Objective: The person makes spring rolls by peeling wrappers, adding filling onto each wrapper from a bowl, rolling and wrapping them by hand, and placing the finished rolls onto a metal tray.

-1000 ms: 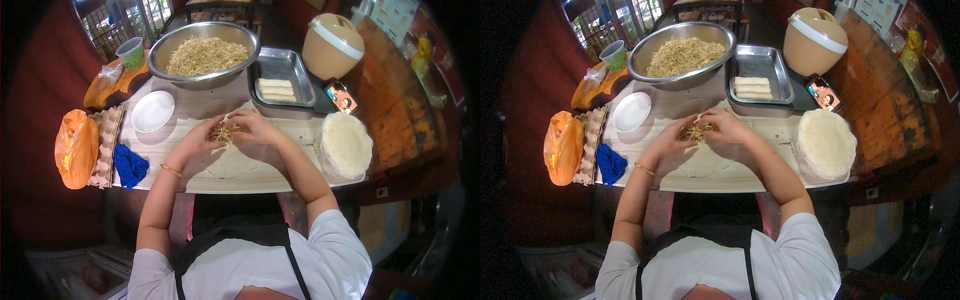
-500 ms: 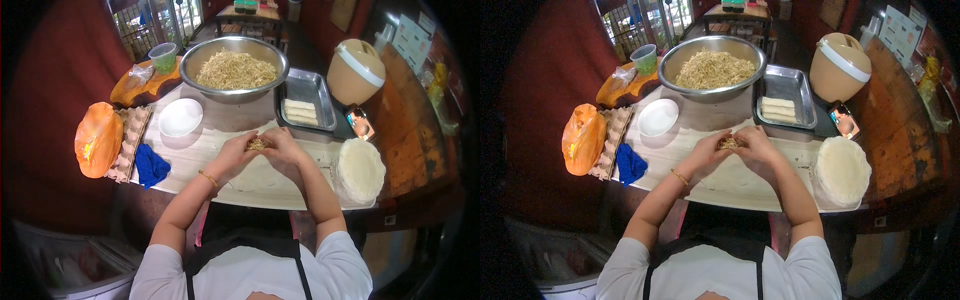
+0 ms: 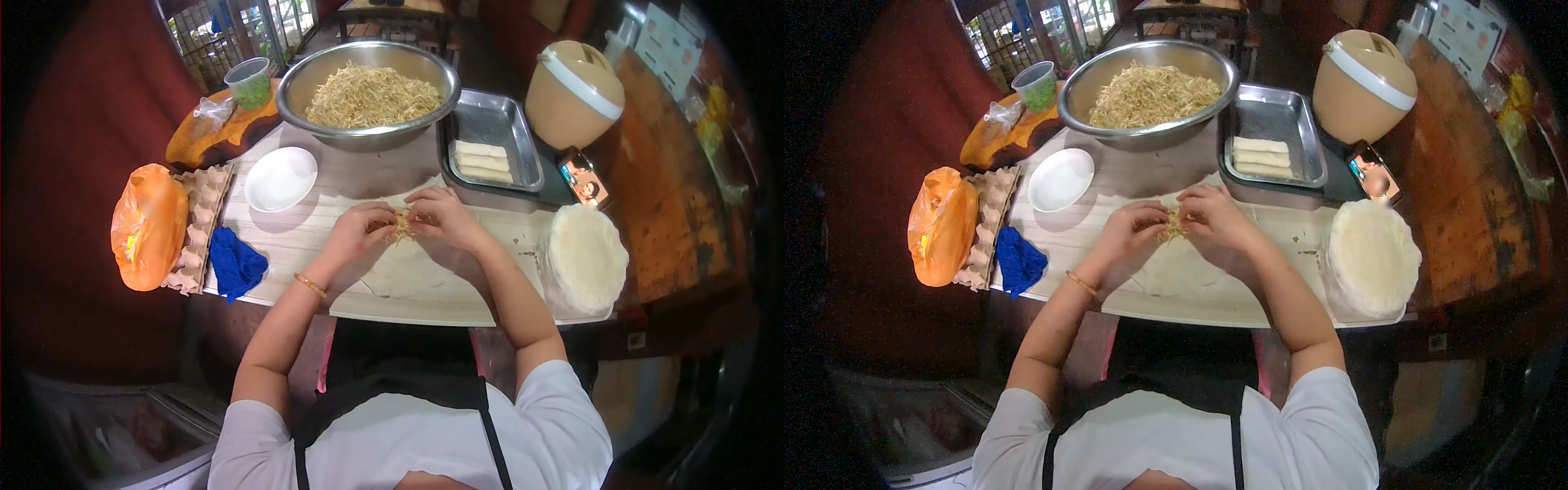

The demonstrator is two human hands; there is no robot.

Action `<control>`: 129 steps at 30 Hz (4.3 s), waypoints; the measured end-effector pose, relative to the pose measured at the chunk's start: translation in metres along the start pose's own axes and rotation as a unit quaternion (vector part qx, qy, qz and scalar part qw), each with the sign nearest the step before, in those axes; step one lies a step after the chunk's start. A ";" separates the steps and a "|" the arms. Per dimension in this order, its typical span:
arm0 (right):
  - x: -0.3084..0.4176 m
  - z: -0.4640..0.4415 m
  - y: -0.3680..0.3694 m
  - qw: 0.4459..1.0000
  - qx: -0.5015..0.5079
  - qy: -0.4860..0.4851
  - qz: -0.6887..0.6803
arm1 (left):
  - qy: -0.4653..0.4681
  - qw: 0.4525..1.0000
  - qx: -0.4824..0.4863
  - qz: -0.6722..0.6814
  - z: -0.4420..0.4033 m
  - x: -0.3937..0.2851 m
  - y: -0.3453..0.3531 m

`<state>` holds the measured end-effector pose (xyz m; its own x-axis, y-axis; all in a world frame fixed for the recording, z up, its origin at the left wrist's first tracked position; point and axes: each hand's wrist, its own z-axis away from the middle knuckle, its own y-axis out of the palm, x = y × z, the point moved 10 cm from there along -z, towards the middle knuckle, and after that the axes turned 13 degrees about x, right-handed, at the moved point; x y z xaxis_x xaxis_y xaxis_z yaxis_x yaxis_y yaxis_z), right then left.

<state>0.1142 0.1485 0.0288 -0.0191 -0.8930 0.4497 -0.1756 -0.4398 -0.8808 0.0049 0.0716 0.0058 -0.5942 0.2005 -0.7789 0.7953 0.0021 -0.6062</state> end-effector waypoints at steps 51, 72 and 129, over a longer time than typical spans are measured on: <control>-0.026 0.020 -0.009 0.995 -0.003 0.059 -0.081 | -0.074 0.997 0.020 -0.003 -0.027 -0.011 0.024; -0.002 -0.003 0.012 0.988 0.060 0.035 -0.140 | -0.036 0.999 0.020 -0.016 0.008 -0.015 0.006; -0.060 -0.225 -0.097 0.971 0.144 0.157 0.108 | -0.073 0.971 -0.227 -0.011 0.032 0.021 -0.074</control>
<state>-0.0890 0.2664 0.1202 -0.3318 -0.9140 0.2334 0.1473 -0.2946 -0.9442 -0.0700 0.0443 0.0292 -0.5957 0.0547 -0.8013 0.7337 0.4431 -0.5151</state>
